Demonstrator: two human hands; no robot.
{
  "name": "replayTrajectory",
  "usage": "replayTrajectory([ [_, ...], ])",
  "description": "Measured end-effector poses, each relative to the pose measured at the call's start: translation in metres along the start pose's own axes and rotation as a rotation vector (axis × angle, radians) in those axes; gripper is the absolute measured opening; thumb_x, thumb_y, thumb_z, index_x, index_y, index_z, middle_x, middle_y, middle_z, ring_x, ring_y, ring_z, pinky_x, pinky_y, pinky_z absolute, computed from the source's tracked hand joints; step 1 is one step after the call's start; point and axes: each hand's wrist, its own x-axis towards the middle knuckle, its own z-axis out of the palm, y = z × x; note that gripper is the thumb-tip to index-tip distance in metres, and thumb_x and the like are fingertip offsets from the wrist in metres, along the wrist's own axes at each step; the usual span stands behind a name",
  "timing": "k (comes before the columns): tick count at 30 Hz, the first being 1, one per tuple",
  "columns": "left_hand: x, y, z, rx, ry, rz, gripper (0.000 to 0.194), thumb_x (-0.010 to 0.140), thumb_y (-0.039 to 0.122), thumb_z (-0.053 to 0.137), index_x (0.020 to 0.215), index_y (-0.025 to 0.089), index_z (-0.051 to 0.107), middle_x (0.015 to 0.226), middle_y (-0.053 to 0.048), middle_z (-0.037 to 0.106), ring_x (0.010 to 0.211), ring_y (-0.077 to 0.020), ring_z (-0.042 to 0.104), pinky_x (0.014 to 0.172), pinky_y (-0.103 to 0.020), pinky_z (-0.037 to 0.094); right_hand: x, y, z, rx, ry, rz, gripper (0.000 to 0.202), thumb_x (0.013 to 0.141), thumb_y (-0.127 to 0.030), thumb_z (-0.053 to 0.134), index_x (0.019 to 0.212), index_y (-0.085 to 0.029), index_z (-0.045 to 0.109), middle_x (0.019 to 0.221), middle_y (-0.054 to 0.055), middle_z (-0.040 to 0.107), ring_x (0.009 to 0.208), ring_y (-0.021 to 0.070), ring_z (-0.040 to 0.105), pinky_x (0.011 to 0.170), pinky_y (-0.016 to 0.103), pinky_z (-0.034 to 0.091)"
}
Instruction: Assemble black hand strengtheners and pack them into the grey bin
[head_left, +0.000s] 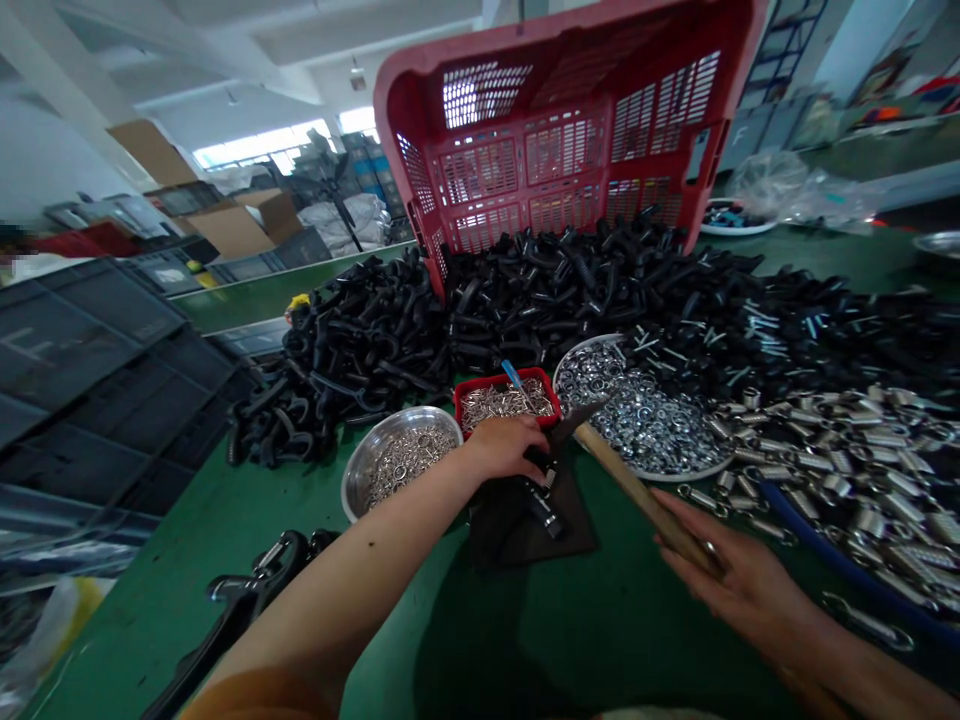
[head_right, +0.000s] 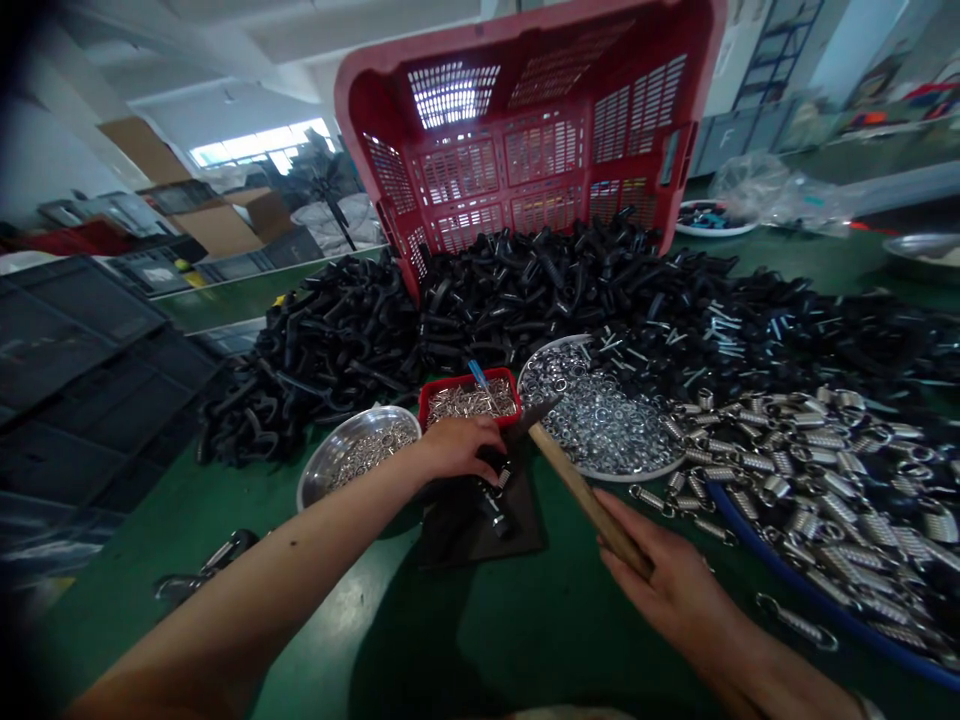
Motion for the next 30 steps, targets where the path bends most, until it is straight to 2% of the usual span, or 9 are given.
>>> replayTrajectory([
  [4,-0.004,0.001,0.004,-0.080,0.003,0.020,0.047,0.067,0.051,0.060,0.110,0.032,0.055,0.110,0.001,0.055,0.100,-0.0207,0.052,0.081,-0.029,0.040,0.007,0.005,-0.010,-0.107,0.036,-0.003,0.052,0.079,-0.034,0.048,0.129,-0.021,0.039,0.109,0.007,0.062,0.090,0.0220,0.062,0.075,0.033,0.053],
  [10,-0.008,0.001,0.005,-0.164,-0.018,-0.002,0.044,0.067,0.048,0.061,0.107,0.030,0.057,0.110,0.000,0.057,0.102,-0.0206,0.052,0.084,-0.029,0.038,0.057,0.025,-0.055,-0.551,0.008,-0.025,0.053,0.076,-0.035,0.046,0.127,-0.017,0.045,0.092,0.011,0.065,0.068,0.0236,0.062,0.060,0.039,0.051],
  [14,-0.008,0.000,0.009,-0.281,0.003,-0.024,0.034,0.069,0.043,0.061,0.098,0.027,0.059,0.100,0.003,0.063,0.091,-0.0166,0.056,0.077,-0.025,0.040,0.072,0.002,-0.052,-0.750,0.155,-0.090,0.041,0.078,-0.027,0.038,0.112,-0.015,0.057,0.103,0.017,0.058,0.090,0.0323,0.056,0.069,0.048,0.046],
  [17,-0.007,0.002,0.014,-0.378,-0.008,-0.053,0.023,0.071,0.035,0.059,0.092,0.024,0.060,0.089,0.004,0.065,0.080,-0.0128,0.059,0.071,-0.022,0.041,0.074,-0.032,-0.013,-0.498,0.073,-0.098,0.038,0.083,-0.032,0.036,0.103,-0.011,0.060,0.102,0.017,0.058,0.095,0.0291,0.054,0.078,0.043,0.043],
  [20,-0.009,0.004,0.018,-0.371,0.062,-0.097,0.018,0.072,0.029,0.058,0.088,0.023,0.060,0.086,0.004,0.065,0.079,-0.0128,0.059,0.069,-0.022,0.042,0.080,-0.059,0.035,0.056,-0.296,0.124,0.032,0.079,-0.043,0.046,0.086,-0.015,0.060,0.065,0.004,0.059,0.057,0.0147,0.055,0.051,0.027,0.043],
  [22,-0.012,0.004,0.019,-0.344,0.158,-0.137,0.016,0.073,0.027,0.056,0.088,0.023,0.060,0.086,0.003,0.065,0.081,-0.0135,0.058,0.070,-0.023,0.043,0.085,-0.068,0.059,0.405,-0.398,0.330,0.030,0.076,-0.045,0.050,0.083,-0.017,0.055,0.053,-0.004,0.050,0.039,0.0066,0.042,0.036,0.020,0.030],
  [26,-0.020,0.003,0.020,-0.401,0.283,-0.170,0.014,0.074,0.025,0.054,0.087,0.022,0.059,0.087,0.002,0.064,0.080,-0.0135,0.057,0.074,-0.024,0.044,0.094,-0.075,0.075,0.822,-0.409,0.611,0.033,0.071,-0.049,0.056,0.072,-0.018,0.044,0.049,-0.010,0.038,0.030,0.0001,0.021,0.031,0.016,0.007],
  [28,-0.023,0.005,0.022,-0.441,0.351,-0.174,0.013,0.075,0.024,0.053,0.087,0.021,0.058,0.086,0.002,0.063,0.081,-0.0136,0.057,0.075,-0.025,0.044,0.097,-0.078,0.078,0.952,-0.368,0.640,0.035,0.068,-0.047,0.061,0.070,-0.018,0.043,0.048,-0.011,0.036,0.031,-0.0006,0.020,0.032,0.015,0.006],
  [30,-0.025,0.008,0.025,-0.477,0.429,-0.176,0.013,0.075,0.021,0.051,0.087,0.020,0.056,0.086,0.001,0.063,0.081,-0.0134,0.057,0.076,-0.025,0.044,0.097,-0.081,0.083,1.097,-0.293,0.621,0.034,0.064,-0.043,0.066,0.073,-0.017,0.046,0.048,-0.010,0.039,0.034,0.0002,0.029,0.033,0.013,0.017],
])
